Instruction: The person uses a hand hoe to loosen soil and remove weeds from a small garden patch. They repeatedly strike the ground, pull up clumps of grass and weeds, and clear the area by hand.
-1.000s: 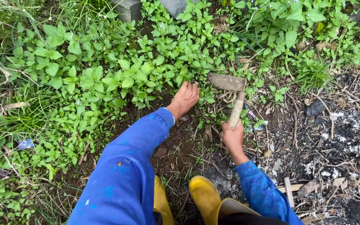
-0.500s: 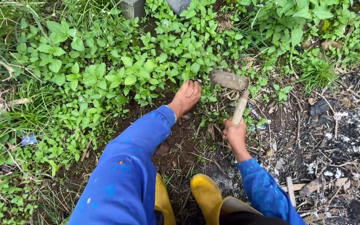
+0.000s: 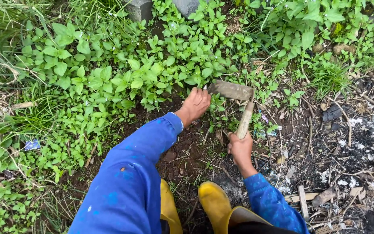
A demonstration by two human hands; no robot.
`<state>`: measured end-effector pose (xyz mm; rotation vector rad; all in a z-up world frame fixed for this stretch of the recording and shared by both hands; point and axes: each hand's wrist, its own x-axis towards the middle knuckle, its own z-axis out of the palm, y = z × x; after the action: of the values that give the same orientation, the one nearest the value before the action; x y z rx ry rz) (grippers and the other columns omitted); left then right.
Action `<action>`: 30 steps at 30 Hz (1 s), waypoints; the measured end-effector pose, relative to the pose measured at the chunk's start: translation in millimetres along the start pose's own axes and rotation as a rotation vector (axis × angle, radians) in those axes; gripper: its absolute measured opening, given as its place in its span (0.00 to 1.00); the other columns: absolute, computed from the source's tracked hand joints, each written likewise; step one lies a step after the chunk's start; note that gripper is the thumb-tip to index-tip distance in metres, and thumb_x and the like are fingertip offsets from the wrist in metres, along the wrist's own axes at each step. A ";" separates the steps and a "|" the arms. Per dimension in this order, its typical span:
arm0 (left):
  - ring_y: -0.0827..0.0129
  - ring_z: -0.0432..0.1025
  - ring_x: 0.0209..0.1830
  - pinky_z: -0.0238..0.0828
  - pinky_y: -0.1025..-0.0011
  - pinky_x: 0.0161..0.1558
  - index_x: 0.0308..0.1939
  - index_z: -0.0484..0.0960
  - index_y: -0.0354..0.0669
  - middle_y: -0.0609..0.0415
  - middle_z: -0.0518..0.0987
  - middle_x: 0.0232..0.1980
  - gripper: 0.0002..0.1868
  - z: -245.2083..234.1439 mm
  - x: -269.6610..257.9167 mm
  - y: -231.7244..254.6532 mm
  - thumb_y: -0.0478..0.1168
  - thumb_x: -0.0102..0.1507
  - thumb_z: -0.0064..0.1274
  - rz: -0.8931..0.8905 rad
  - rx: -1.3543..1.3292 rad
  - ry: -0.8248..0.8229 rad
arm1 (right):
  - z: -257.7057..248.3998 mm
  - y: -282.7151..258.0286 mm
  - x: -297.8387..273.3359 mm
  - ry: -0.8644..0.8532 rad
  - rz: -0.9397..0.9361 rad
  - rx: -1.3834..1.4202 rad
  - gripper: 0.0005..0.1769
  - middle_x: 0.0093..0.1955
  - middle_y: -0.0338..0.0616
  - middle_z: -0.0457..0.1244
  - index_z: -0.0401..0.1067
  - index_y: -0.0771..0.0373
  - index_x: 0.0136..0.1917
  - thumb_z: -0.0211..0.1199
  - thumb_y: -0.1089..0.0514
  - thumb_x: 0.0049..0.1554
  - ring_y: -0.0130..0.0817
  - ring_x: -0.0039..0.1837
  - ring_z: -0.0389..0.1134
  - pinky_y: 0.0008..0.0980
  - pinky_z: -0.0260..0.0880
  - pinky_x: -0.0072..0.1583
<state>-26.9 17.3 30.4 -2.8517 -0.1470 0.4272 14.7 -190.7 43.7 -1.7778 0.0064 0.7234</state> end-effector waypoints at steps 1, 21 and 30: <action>0.69 0.73 0.37 0.69 0.65 0.50 0.44 0.80 0.48 0.58 0.75 0.37 0.08 -12.1 -5.7 -3.8 0.43 0.69 0.45 0.009 -0.001 -0.007 | 2.0 0.1 3.5 0.004 0.011 0.002 0.07 0.24 0.42 0.56 0.61 0.68 0.46 0.58 0.66 0.56 0.26 0.21 0.56 0.27 0.59 0.23; 0.67 0.75 0.41 0.69 0.65 0.49 0.50 0.81 0.46 0.54 0.80 0.43 0.10 49.5 -23.9 -33.8 0.40 0.67 0.49 -0.098 -0.182 -0.127 | 15.0 -13.4 27.0 -0.076 -0.019 -0.059 0.14 0.32 0.39 0.58 0.58 0.75 0.58 0.54 0.68 0.61 0.22 0.25 0.58 0.22 0.64 0.26; 0.65 0.63 0.58 0.45 0.54 0.69 0.63 0.78 0.50 0.54 0.78 0.58 0.19 24.0 -30.5 -41.9 0.43 0.67 0.54 -0.080 0.199 -0.210 | 18.5 1.9 15.5 -0.039 -0.051 -0.054 0.11 0.33 0.39 0.57 0.59 0.71 0.56 0.54 0.67 0.61 0.23 0.27 0.58 0.20 0.63 0.27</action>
<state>-65.7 59.2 27.7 -2.5920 -0.2419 0.6832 17.9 -169.7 32.0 -1.8089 -0.0856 0.7268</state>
